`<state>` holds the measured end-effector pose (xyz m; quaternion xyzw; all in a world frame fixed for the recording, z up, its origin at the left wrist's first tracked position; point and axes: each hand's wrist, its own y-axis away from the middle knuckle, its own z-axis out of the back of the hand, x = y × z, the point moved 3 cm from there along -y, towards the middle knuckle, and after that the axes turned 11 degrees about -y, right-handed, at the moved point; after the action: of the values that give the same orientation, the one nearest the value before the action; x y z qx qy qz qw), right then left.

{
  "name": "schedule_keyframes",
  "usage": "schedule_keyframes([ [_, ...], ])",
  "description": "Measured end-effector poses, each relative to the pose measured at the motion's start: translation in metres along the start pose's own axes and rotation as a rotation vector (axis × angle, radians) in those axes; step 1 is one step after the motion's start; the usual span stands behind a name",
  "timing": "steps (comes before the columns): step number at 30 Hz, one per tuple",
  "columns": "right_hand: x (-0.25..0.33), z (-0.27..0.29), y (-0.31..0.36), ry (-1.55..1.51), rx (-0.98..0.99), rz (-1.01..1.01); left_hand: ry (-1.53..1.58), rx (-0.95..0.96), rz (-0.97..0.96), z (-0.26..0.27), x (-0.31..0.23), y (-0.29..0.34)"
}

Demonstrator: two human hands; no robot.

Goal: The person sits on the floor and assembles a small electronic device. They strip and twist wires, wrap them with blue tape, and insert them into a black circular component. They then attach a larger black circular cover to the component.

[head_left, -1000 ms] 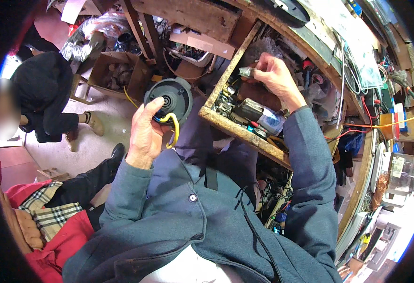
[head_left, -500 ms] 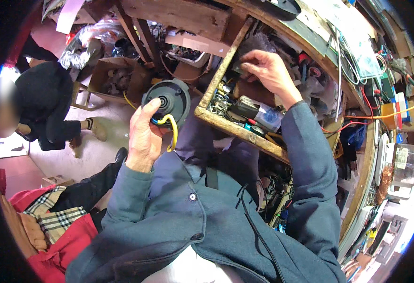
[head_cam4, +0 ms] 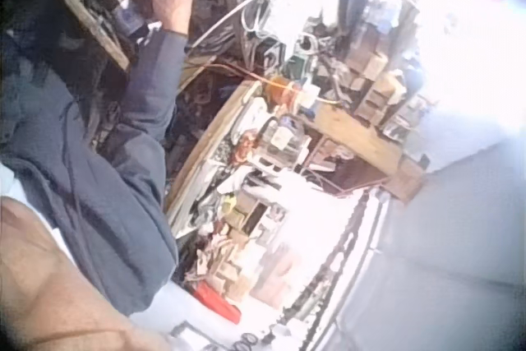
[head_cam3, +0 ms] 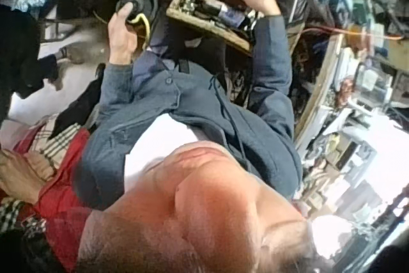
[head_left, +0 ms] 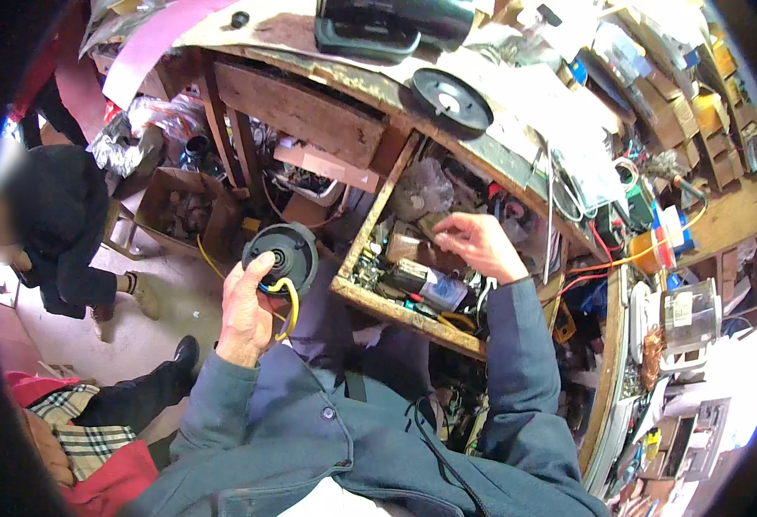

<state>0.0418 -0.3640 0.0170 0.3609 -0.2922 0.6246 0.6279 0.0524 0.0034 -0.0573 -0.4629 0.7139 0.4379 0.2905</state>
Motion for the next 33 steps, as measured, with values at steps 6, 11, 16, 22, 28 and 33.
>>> schedule_keyframes([
  [6,0.039,-0.002,0.007,-0.080,-0.059,0.081,0.025,0.197,-0.115,-0.034,-0.038,-0.013],
  [11,0.079,-0.027,0.003,-0.391,-0.084,0.136,0.078,0.369,-0.075,-0.072,-0.052,-0.019],
  [16,0.109,-0.047,-0.004,-0.589,-0.121,0.215,0.032,0.394,-0.056,-0.094,-0.050,-0.020],
  [22,0.110,-0.053,-0.010,-0.332,-0.139,0.256,0.013,0.391,-0.061,-0.094,-0.045,-0.019],
  [28,0.106,-0.026,-0.026,-0.491,-0.121,0.063,0.071,0.275,-0.095,-0.079,-0.057,-0.034],
  [33,0.104,-0.087,-0.022,-0.652,0.083,-0.040,0.029,0.290,-0.131,-0.071,-0.058,-0.033],
])
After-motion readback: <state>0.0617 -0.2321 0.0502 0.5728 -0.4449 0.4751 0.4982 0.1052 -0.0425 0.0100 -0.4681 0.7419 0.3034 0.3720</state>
